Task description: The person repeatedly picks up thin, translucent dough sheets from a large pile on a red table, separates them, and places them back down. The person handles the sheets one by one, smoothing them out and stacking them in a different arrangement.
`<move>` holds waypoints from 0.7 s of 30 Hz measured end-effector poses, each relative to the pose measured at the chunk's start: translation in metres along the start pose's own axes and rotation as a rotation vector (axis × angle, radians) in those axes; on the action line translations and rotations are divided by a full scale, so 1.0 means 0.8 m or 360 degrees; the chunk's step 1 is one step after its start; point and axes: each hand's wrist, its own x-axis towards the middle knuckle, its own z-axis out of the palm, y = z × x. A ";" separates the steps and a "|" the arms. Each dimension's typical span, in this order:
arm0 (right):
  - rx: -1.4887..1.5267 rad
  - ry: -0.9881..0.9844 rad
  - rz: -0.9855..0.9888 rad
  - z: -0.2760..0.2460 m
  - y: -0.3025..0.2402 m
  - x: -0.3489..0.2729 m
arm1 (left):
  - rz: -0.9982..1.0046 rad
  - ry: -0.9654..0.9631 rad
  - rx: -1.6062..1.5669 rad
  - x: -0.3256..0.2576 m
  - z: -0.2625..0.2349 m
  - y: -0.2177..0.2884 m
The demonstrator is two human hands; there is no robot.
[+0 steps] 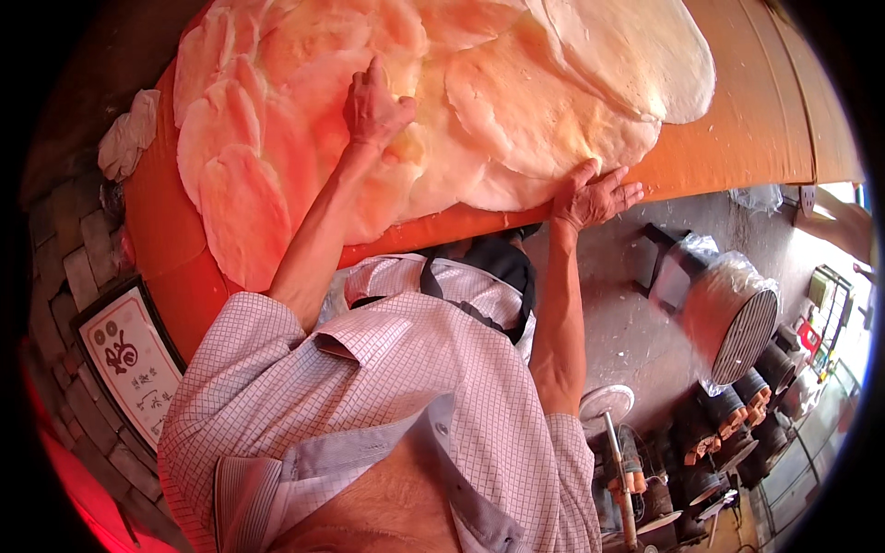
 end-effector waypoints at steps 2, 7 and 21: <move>0.0022 0.0009 0.0021 -0.001 0.000 0.003 | 0.0021 0.0029 -0.0190 0.002 -0.008 -0.013; 0.0019 -0.0011 0.0004 0.004 0.002 -0.001 | -0.0666 -0.0468 -0.1647 -0.009 -0.045 -0.075; 0.0028 0.0020 -0.0007 -0.003 -0.006 0.001 | 0.0081 -0.0475 -0.0618 -0.004 -0.058 -0.006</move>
